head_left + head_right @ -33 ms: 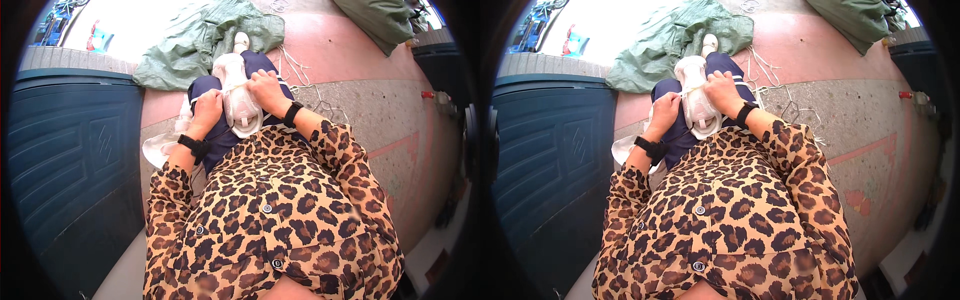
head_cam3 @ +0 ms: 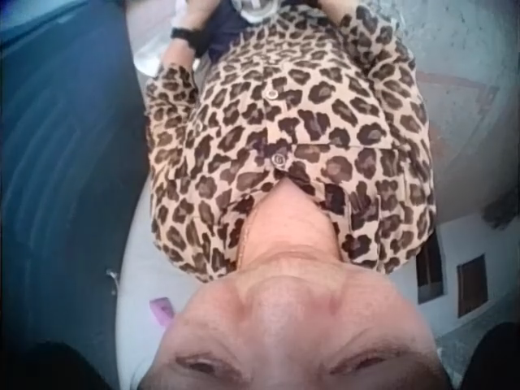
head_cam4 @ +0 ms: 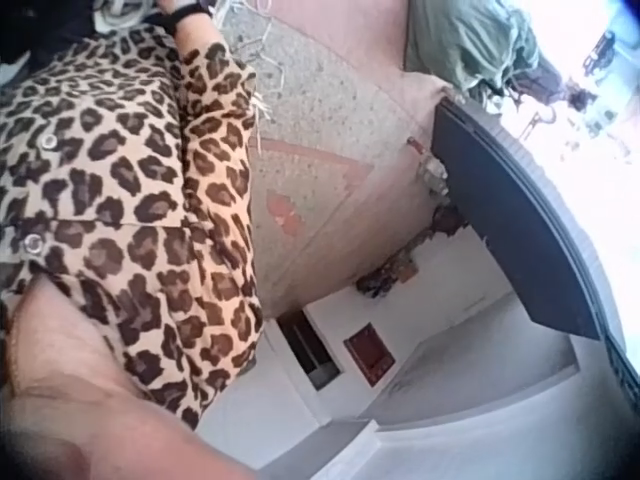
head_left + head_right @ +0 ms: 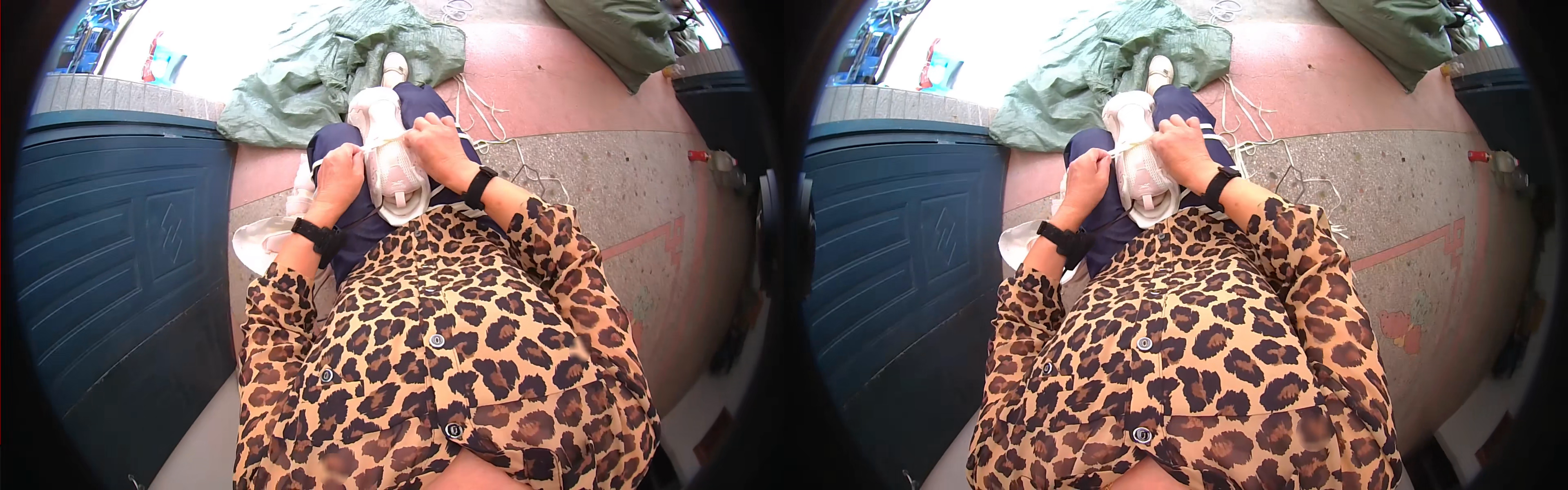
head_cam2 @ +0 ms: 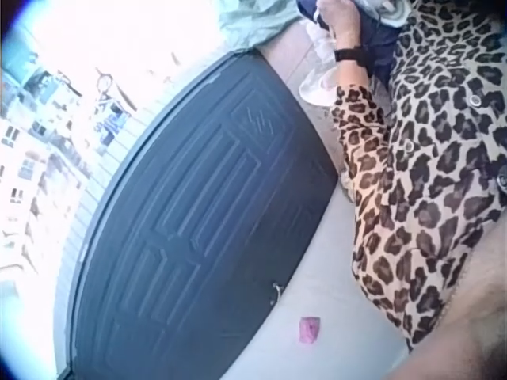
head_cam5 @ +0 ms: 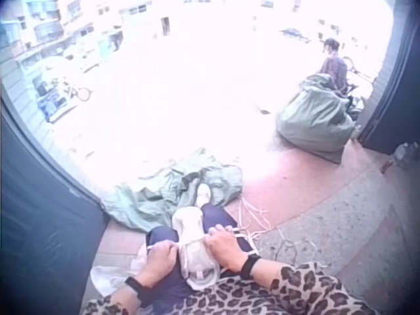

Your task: The recorder is lacing and tying white sneakers.

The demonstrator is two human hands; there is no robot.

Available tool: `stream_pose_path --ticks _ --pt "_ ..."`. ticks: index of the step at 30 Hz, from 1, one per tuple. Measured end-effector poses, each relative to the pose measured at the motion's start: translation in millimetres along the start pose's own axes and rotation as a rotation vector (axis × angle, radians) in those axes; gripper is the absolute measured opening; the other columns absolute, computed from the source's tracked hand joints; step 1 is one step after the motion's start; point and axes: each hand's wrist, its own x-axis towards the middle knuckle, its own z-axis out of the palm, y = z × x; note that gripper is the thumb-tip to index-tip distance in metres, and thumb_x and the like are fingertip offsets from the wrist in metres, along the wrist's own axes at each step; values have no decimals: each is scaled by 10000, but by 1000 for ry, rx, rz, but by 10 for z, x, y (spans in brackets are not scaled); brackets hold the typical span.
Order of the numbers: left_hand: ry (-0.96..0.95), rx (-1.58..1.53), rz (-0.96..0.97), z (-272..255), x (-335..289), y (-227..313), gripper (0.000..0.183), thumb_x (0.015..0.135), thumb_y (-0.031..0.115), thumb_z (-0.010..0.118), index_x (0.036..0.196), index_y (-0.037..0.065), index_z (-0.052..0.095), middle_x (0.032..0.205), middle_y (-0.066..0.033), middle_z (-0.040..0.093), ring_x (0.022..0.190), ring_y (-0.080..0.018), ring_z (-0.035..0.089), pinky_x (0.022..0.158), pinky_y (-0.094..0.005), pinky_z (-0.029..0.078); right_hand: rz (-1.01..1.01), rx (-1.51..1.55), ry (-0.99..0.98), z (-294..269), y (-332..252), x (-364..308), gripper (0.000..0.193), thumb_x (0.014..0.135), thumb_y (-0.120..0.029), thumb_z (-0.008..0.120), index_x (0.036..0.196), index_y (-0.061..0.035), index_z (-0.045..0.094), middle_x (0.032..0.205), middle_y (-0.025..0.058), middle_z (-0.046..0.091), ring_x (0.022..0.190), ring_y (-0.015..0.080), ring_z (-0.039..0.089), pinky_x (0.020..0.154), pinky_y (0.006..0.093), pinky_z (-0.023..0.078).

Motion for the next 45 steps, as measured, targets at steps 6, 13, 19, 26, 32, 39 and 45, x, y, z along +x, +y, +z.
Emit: stream_pose_path --ticks 6,13,19,26,32,39,45 --pt "-56 140 39 -23 94 17 143 798 133 503 801 17 587 786 -173 598 787 -338 558 687 -420 449 97 56 139 13 13 -34 108 724 -224 586 689 -125 613 786 19 532 829 185 492 712 360 327" --pt "-170 337 267 35 208 55 95 745 103 534 767 35 597 758 -119 593 783 -293 532 679 -406 425 62 38 102 21 18 -47 150 730 -250 582 659 -123 619 714 33 546 783 191 509 708 371 325" --pt "61 450 197 11 65 264 169 743 237 591 696 76 612 750 -55 588 817 -241 502 658 -399 371 45 -65 -5 -53 -64 -99 216 762 -274 565 716 -78 642 755 52 557 819 204 507 720 378 324" --pt "-48 620 159 32 -41 313 162 738 216 595 806 71 618 826 -38 591 828 -234 490 676 -392 404 67 22 -152 -38 11 -97 194 795 -232 532 802 -59 620 836 94 549 846 247 511 755 400 370" --pt "-52 256 67 -20 -6 262 166 727 190 597 816 53 626 805 -86 592 869 -273 500 729 -364 430 63 207 -121 71 132 -147 184 776 -174 511 861 -69 636 856 94 564 879 256 521 740 411 393" --pt "1 308 383 194 417 359 129 705 152 636 768 43 610 782 -116 593 824 -296 516 723 -378 432 71 465 137 67 46 -136 164 763 -208 538 792 -74 627 769 71 562 811 232 547 674 384 414" --pt "-164 -91 34 99 597 199 114 723 80 641 696 26 545 682 -89 580 600 -192 534 576 -284 430 -185 -163 -47 -181 -86 -10 120 698 -194 544 716 -102 619 806 40 559 867 190 505 712 338 372"
